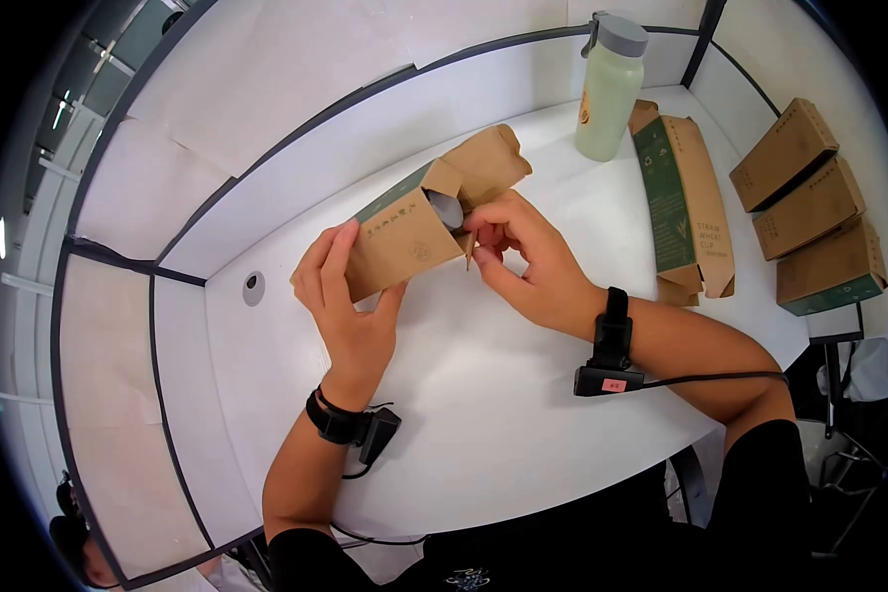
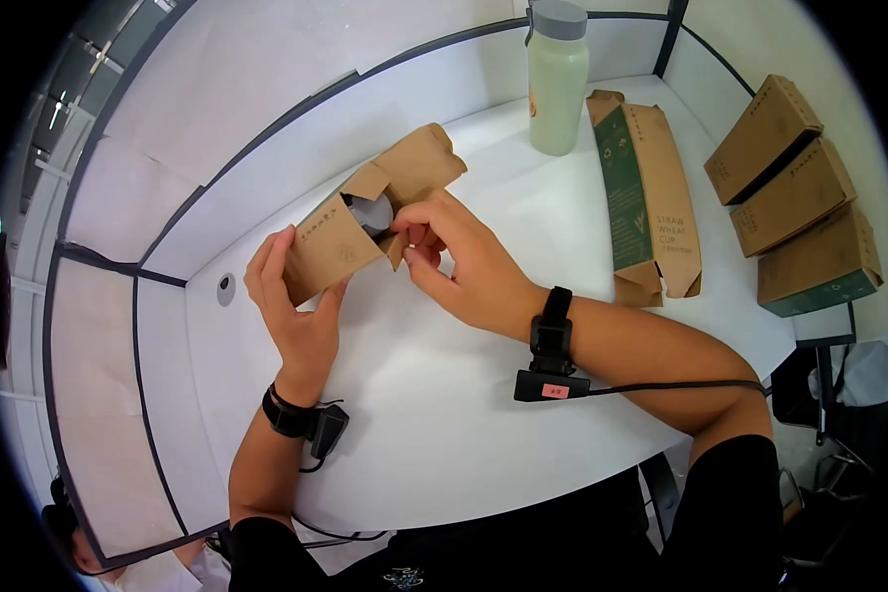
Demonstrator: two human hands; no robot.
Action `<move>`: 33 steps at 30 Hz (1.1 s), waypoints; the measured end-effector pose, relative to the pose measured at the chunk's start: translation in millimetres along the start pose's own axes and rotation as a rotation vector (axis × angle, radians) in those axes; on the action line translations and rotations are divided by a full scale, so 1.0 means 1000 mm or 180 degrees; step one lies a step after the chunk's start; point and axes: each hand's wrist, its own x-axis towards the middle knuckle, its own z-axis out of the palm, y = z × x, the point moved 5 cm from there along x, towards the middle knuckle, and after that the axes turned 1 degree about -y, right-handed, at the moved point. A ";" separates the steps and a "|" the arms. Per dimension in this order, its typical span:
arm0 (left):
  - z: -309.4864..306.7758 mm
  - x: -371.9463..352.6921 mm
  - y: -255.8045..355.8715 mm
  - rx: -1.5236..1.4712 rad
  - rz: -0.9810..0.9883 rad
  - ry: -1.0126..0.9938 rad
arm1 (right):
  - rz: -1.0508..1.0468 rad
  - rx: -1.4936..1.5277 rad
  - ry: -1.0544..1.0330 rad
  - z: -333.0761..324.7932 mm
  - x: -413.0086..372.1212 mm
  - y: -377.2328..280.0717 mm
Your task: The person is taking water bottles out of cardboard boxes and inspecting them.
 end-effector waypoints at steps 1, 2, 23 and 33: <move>-0.001 -0.001 0.001 0.0095 -0.0016 0.0025 | 0.0002 -0.0001 -0.0005 -0.001 0.001 0.000; -0.002 -0.003 0.001 0.0188 -0.0034 0.0050 | 0.0032 -0.0028 -0.0074 -0.002 0.002 -0.001; 0.002 0.002 0.010 0.0467 0.0374 -0.0360 | -0.0109 -0.0498 0.0048 -0.004 0.006 -0.014; 0.001 0.002 0.009 0.0515 0.0378 -0.0388 | 0.0400 -0.0180 -0.0382 -0.006 0.010 -0.004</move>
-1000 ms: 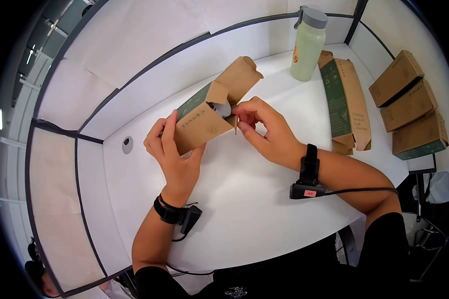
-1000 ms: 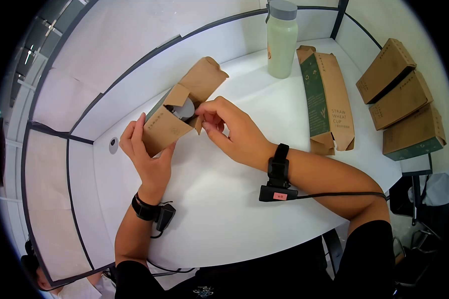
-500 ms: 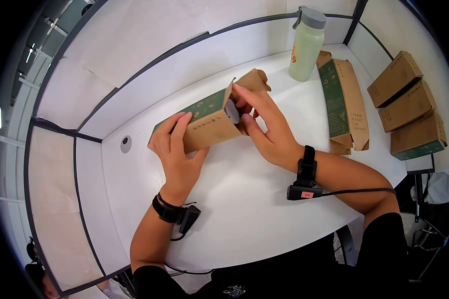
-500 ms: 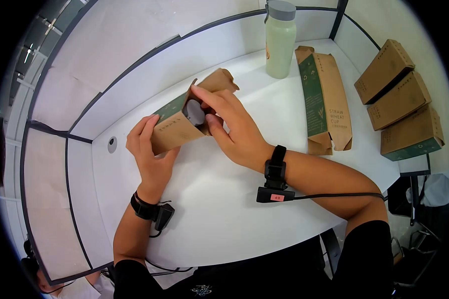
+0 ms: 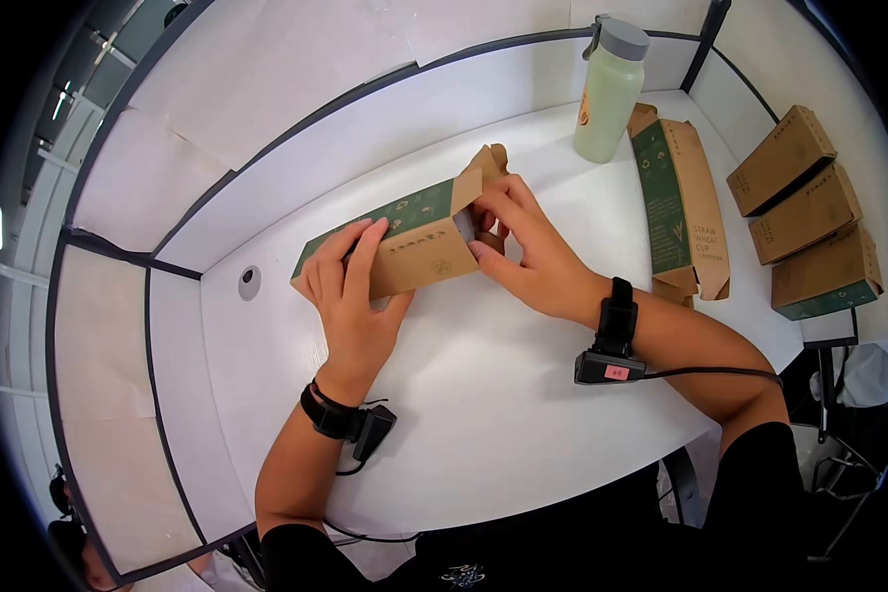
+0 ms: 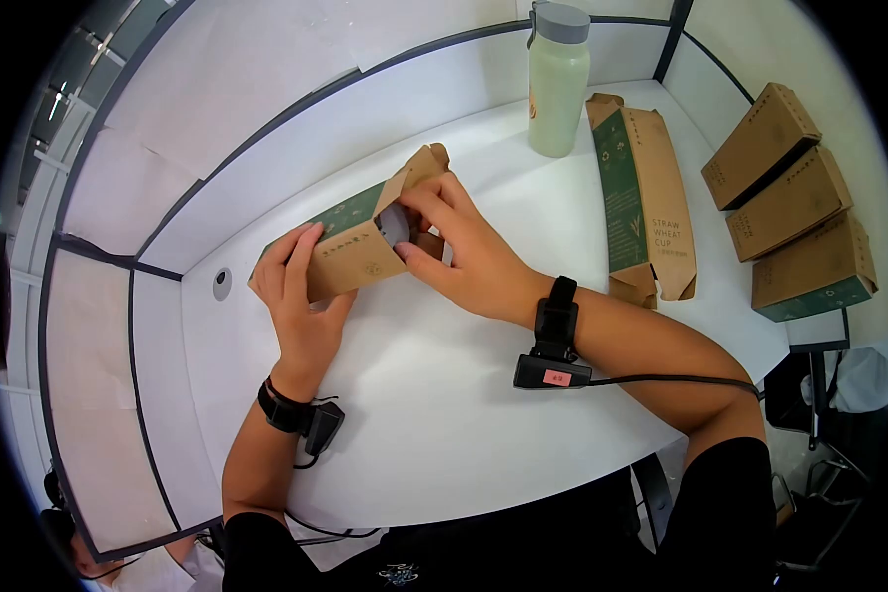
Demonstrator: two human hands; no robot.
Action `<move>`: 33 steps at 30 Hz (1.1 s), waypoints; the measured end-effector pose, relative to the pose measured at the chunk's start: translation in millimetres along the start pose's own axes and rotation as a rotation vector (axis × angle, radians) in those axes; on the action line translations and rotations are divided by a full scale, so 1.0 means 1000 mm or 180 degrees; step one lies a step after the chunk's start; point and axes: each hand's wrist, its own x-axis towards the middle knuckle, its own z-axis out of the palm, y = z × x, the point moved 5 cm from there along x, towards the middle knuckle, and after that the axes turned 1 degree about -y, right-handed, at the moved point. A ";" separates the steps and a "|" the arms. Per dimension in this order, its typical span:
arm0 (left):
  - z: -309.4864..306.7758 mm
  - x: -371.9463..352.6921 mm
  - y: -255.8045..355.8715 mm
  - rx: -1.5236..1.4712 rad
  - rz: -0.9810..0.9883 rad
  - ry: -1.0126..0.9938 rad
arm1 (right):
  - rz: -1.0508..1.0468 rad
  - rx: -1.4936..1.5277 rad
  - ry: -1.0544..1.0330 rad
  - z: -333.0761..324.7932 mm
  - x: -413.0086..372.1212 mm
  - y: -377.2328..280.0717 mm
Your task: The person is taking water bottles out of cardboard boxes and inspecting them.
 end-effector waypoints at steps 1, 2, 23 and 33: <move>0.000 0.000 0.000 -0.0026 -0.0040 0.0009 | 0.0000 0.0000 0.0000 -0.001 0.000 0.000; 0.000 0.001 0.000 -0.0053 -0.0080 0.0018 | 0.0001 0.0041 -0.0058 0.000 0.001 0.001; 0.002 0.005 -0.002 -0.0030 -0.0089 -0.0078 | -0.0311 -0.0157 0.0615 -0.012 0.001 0.014; 0.003 0.005 -0.009 0.0085 -0.0342 -0.0019 | 0.0229 0.1514 0.2168 -0.039 -0.005 0.026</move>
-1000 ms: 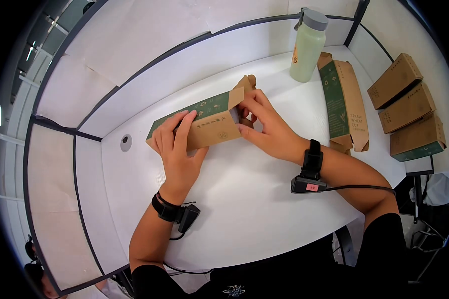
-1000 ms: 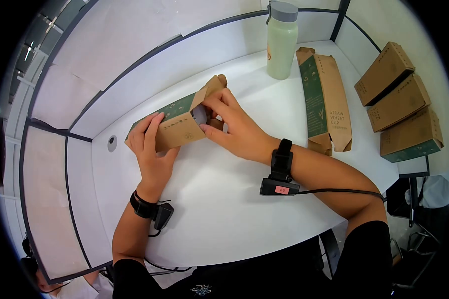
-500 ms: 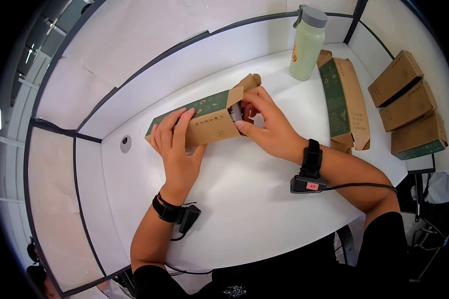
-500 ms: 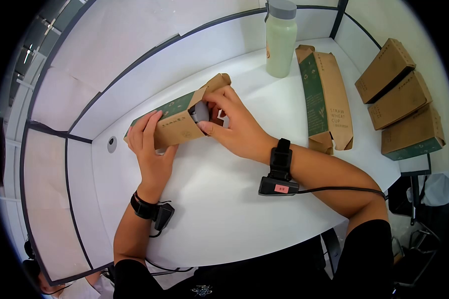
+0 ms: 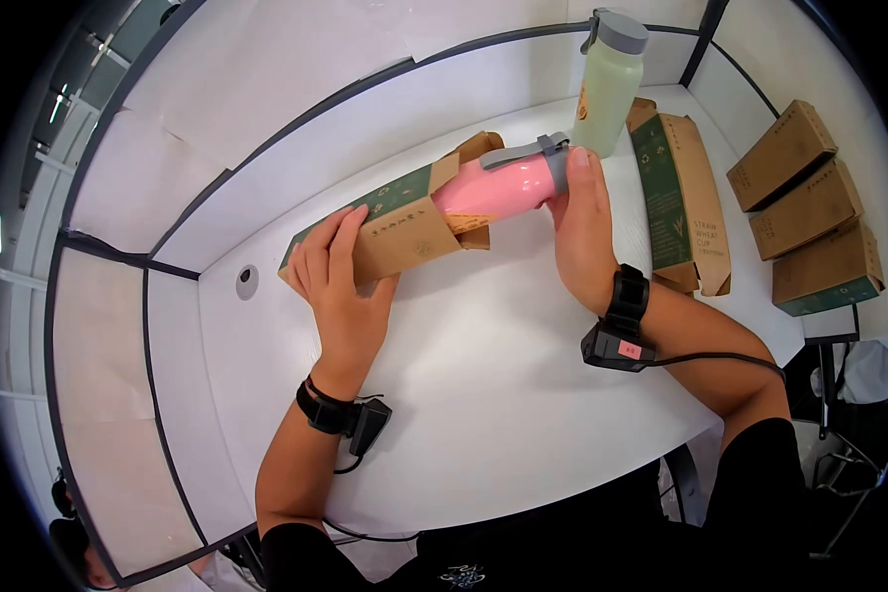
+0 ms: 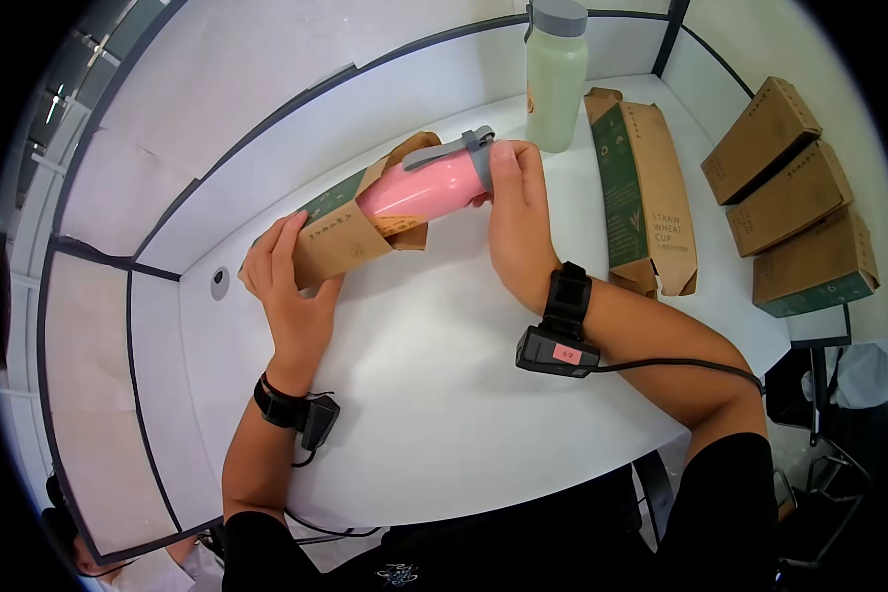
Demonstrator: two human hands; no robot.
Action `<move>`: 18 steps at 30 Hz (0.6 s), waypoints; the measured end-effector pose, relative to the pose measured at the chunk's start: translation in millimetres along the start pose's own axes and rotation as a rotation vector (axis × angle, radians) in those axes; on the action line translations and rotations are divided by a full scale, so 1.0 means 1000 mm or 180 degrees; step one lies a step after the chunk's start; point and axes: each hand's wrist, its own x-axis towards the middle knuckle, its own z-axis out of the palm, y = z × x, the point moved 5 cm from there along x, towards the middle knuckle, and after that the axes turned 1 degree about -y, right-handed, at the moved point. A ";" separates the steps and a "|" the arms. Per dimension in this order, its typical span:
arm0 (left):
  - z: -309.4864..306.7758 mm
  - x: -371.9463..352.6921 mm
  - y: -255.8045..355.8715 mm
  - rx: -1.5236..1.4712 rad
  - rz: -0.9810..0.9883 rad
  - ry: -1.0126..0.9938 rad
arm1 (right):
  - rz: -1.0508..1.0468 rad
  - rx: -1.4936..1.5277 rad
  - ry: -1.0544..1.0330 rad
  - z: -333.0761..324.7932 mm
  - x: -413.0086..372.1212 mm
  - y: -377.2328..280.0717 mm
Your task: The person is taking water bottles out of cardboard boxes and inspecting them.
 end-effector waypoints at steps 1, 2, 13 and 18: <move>-0.001 0.000 -0.001 0.0010 0.0036 0.0081 | -0.0001 0.0002 -0.0002 0.000 0.000 -0.001; -0.002 0.000 -0.001 0.0020 0.0071 0.0162 | 0.0046 0.0253 -0.0240 0.002 0.001 -0.001; -0.005 -0.006 -0.002 -0.0158 0.0091 0.0303 | 0.0570 -0.0113 -0.1839 0.030 -0.024 0.012; -0.003 -0.002 -0.001 -0.0181 0.0129 0.0080 | 0.0781 0.0235 -0.1811 0.031 -0.021 0.015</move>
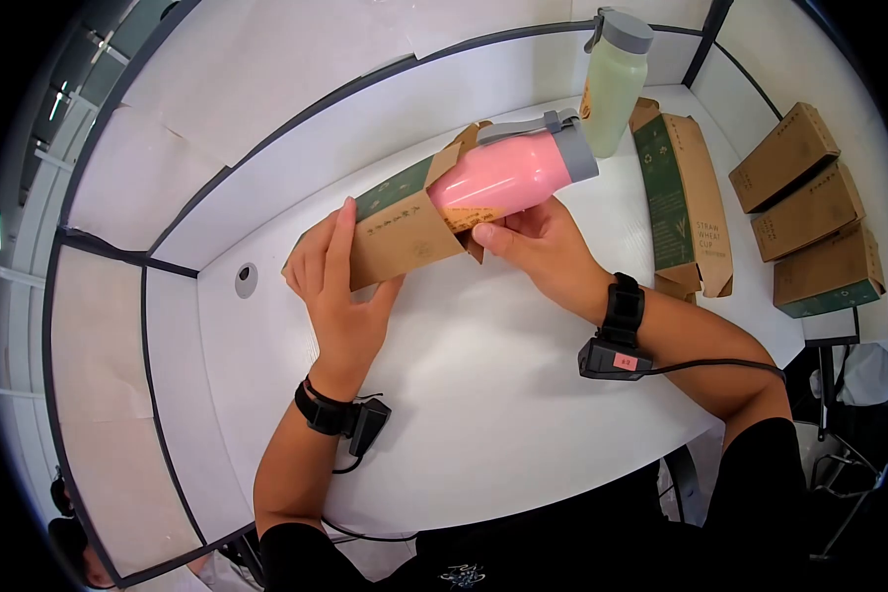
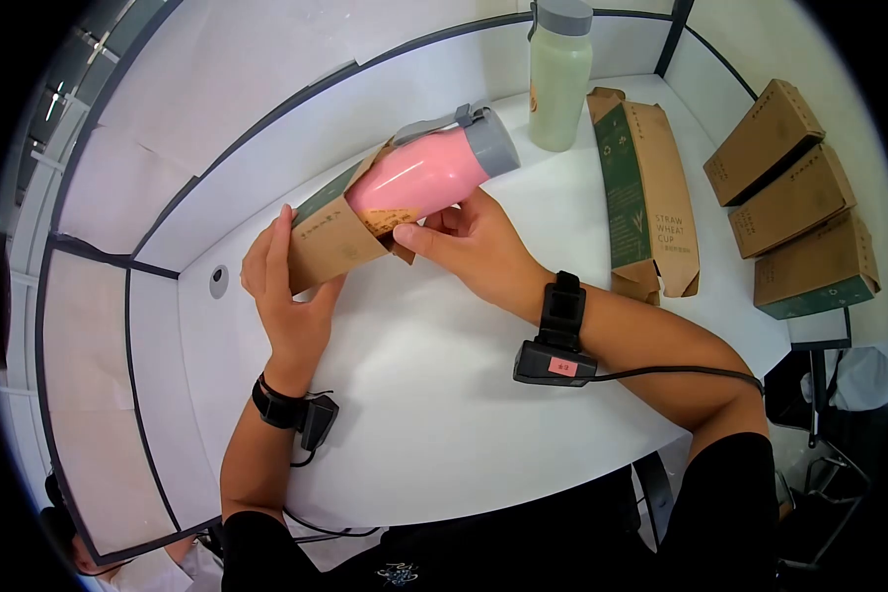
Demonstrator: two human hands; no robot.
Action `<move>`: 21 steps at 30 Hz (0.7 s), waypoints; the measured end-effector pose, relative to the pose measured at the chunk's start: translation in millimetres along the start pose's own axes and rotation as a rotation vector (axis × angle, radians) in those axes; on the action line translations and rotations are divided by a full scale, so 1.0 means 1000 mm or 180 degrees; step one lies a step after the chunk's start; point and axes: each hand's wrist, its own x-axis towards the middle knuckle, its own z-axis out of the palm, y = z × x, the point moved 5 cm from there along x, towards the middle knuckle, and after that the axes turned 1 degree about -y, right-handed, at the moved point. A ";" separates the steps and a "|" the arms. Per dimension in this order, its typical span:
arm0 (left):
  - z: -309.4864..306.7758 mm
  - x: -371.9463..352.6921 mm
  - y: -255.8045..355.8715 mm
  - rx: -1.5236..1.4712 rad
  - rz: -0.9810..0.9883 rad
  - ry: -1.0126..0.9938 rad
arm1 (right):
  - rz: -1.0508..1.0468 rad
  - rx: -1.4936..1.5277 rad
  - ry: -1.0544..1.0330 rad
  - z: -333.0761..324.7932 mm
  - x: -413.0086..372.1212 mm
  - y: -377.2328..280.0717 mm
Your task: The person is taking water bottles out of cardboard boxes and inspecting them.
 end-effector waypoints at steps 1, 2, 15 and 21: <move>0.000 0.001 0.001 -0.0003 0.0052 0.0076 | -0.0049 -0.0017 0.0006 0.001 -0.001 -0.002; 0.000 0.002 0.002 -0.0008 0.0105 0.0151 | -0.0100 -0.0034 0.0014 0.001 -0.001 -0.003; 0.000 0.001 0.003 0.0024 0.0075 0.0103 | -0.0067 0.0075 0.0309 -0.007 -0.004 -0.002; 0.001 0.001 0.003 0.0031 0.0021 0.0094 | -0.0283 0.0035 0.0450 -0.006 -0.007 -0.011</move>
